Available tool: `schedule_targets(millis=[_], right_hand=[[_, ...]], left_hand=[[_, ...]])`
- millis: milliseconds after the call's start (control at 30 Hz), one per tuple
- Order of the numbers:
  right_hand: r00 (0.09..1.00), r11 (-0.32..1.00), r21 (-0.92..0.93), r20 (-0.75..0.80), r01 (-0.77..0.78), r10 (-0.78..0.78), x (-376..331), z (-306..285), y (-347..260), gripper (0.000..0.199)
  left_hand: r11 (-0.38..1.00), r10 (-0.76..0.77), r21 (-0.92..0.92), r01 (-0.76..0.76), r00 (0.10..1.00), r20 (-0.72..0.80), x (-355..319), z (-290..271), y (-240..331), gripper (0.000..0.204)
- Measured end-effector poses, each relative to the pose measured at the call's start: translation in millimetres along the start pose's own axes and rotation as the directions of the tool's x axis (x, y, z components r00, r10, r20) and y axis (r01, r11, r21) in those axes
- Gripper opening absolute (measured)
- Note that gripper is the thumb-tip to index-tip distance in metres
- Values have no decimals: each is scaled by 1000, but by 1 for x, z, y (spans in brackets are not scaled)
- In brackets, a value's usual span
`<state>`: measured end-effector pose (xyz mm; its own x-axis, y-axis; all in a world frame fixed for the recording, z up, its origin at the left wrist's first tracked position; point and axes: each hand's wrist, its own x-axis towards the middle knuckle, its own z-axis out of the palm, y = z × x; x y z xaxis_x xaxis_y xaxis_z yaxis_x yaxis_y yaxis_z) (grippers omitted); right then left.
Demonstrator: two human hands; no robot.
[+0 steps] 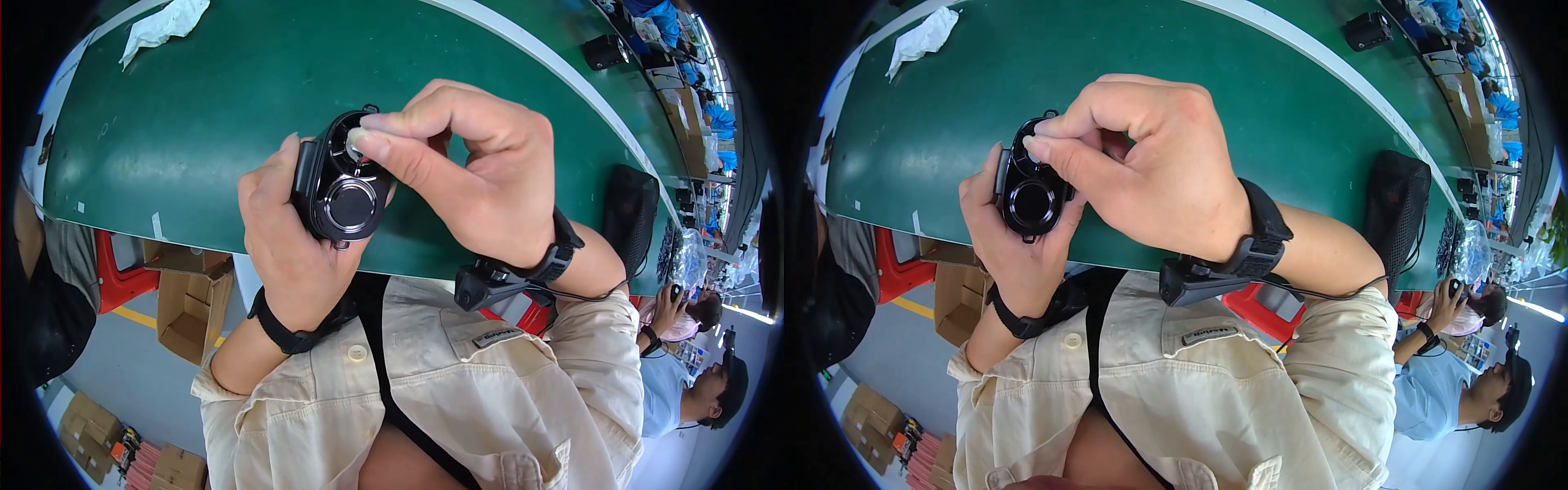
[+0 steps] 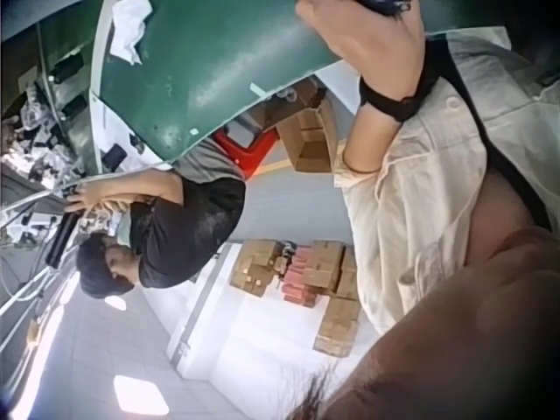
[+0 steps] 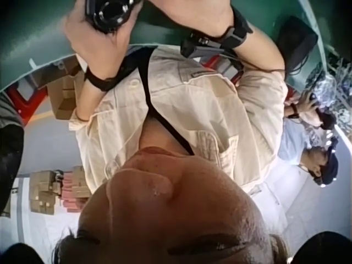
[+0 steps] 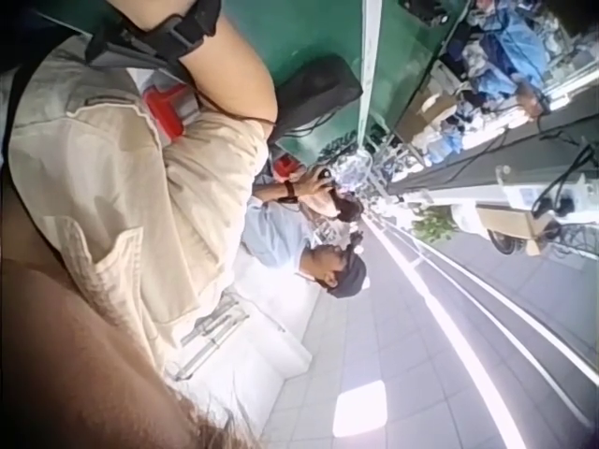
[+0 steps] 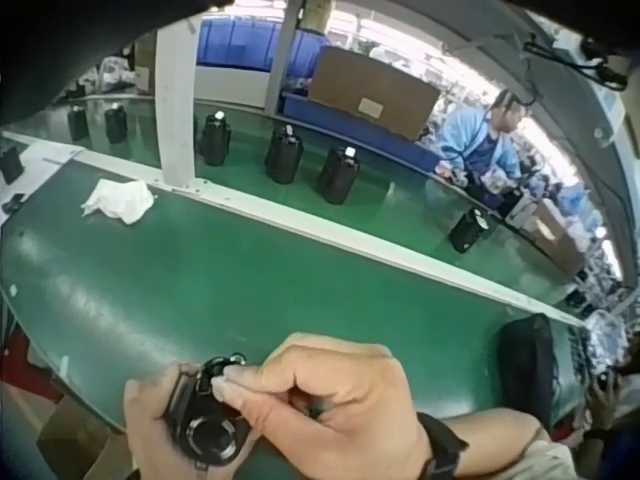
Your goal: The person picks up a rangefinder from the conveyor belt, peels a small white sticker from its lens area, and presses it onto the device's body. After repeating this process for several rangefinders, the person places each one back onto the belt.
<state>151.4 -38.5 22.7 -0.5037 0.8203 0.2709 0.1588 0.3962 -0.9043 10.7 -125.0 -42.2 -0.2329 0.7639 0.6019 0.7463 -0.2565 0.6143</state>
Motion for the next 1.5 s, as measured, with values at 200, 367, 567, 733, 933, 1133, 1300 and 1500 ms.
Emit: schedule_targets(millis=[200, 367, 567, 733, 933, 1133, 1300, 1500], right_hand=[[932, 872, -328, 142, 362, -334, 7, -15, -1, 14], [916, 792, -466, 134, 395, -378, 0, -9, -8, 18], [903, 746, -513, 177, 424, -391, 2, -14, -11, 19], [895, 688, -573, 254, 445, -368, 8, -18, -16, 20], [895, 742, -501, 247, 446, -371, 10, -18, -9, 21], [866, 679, -540, 258, 498, -429, 0, -11, -10, 25], [851, 676, -524, 238, 518, -468, -3, -7, -4, 30], [926, 855, -357, 189, 376, -328, 2, -9, -2, 25]], left_hand=[[1000, 1, 9, -1, 1000, 17, 0, -1, -1, 76], [1000, -3, 25, 3, 999, 37, 0, -2, 1, 74], [999, -11, 35, 10, 1000, 22, -1, 0, 2, 72], [999, 17, 49, -17, 1000, 8, -3, 2, -1, 71], [999, 17, 46, -17, 1000, 9, -2, 1, 0, 70], [999, 4, 36, -4, 1000, -12, -2, 1, -1, 71], [999, 5, 39, -5, 1000, 2, -2, -2, -1, 73], [999, -2, 36, 2, 1000, 1, -3, -4, -2, 76]])
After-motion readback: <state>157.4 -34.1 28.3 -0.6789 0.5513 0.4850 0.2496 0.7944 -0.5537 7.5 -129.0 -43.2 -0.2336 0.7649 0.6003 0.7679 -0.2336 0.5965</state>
